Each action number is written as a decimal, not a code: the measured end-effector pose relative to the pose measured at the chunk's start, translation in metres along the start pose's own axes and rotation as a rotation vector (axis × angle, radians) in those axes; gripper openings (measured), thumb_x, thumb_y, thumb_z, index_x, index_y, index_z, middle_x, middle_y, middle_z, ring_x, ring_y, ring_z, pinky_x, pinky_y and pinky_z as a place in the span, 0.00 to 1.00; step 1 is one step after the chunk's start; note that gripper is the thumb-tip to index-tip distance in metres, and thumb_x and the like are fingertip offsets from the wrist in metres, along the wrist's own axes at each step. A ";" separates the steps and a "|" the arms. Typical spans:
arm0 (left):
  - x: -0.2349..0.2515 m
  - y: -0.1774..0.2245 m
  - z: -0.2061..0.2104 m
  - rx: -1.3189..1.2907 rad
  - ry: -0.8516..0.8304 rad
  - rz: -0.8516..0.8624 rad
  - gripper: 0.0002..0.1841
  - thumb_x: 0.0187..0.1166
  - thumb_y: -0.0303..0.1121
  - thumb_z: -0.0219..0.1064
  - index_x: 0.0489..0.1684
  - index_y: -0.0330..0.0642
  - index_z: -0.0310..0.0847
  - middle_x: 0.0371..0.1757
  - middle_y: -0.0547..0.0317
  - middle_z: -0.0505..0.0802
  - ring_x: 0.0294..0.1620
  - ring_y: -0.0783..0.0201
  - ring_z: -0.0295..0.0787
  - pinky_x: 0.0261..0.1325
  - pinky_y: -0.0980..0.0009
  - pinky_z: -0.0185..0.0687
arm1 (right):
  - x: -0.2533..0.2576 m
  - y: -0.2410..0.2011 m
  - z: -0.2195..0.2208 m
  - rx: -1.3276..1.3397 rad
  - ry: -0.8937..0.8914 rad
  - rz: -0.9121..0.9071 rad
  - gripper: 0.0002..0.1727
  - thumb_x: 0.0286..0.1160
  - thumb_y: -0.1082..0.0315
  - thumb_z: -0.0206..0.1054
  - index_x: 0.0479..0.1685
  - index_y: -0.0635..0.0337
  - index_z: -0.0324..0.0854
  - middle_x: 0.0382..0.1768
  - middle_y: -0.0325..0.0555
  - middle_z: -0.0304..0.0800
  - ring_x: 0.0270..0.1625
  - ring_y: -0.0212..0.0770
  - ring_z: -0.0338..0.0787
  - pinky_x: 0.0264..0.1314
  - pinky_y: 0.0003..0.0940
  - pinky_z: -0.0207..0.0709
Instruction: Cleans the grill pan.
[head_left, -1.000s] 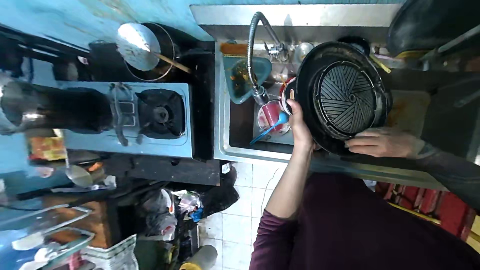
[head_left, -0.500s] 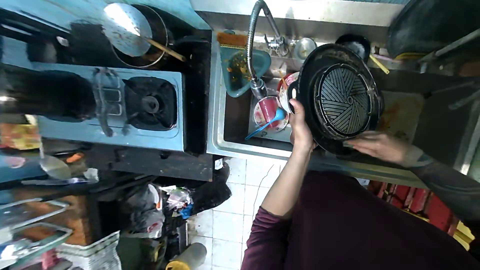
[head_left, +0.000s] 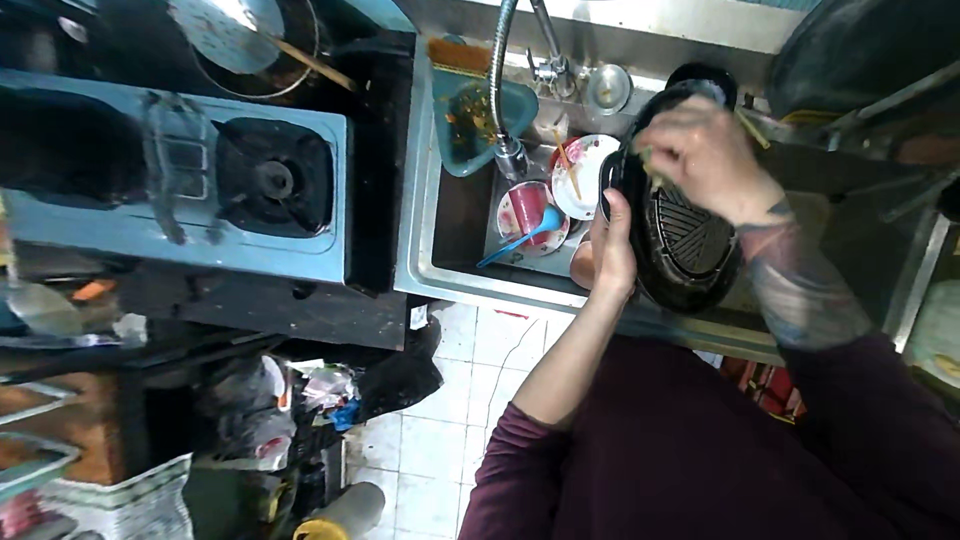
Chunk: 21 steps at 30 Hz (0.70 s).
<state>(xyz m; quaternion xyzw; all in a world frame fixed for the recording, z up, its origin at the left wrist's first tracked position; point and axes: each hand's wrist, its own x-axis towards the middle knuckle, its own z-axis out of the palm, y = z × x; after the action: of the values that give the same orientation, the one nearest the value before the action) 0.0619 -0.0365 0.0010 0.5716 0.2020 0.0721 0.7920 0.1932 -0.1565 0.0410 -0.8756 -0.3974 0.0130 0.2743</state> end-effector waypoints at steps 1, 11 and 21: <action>-0.001 0.000 0.001 -0.001 -0.004 0.001 0.37 0.90 0.63 0.42 0.81 0.40 0.67 0.66 0.51 0.89 0.68 0.60 0.87 0.74 0.55 0.83 | 0.009 0.013 -0.002 0.000 -0.040 0.029 0.14 0.82 0.70 0.61 0.52 0.56 0.92 0.55 0.49 0.95 0.67 0.53 0.88 0.76 0.50 0.76; 0.008 -0.006 -0.003 0.001 0.024 -0.047 0.36 0.92 0.61 0.38 0.79 0.40 0.70 0.65 0.49 0.90 0.68 0.59 0.87 0.73 0.55 0.83 | -0.061 -0.009 0.016 0.266 -0.137 -0.256 0.14 0.88 0.69 0.59 0.52 0.59 0.92 0.61 0.46 0.93 0.76 0.47 0.82 0.84 0.41 0.72; 0.010 0.000 -0.003 -0.063 -0.008 -0.060 0.37 0.91 0.63 0.35 0.83 0.42 0.66 0.72 0.49 0.87 0.74 0.56 0.84 0.78 0.50 0.80 | -0.119 -0.023 0.001 -0.154 -0.419 -0.620 0.15 0.81 0.82 0.58 0.57 0.60 0.87 0.62 0.48 0.90 0.72 0.50 0.84 0.75 0.45 0.79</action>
<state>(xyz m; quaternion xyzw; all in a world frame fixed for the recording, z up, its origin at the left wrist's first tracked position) 0.0692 -0.0303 -0.0025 0.5404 0.2137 0.0523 0.8122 0.0957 -0.2280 0.0283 -0.7102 -0.6907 0.0783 0.1112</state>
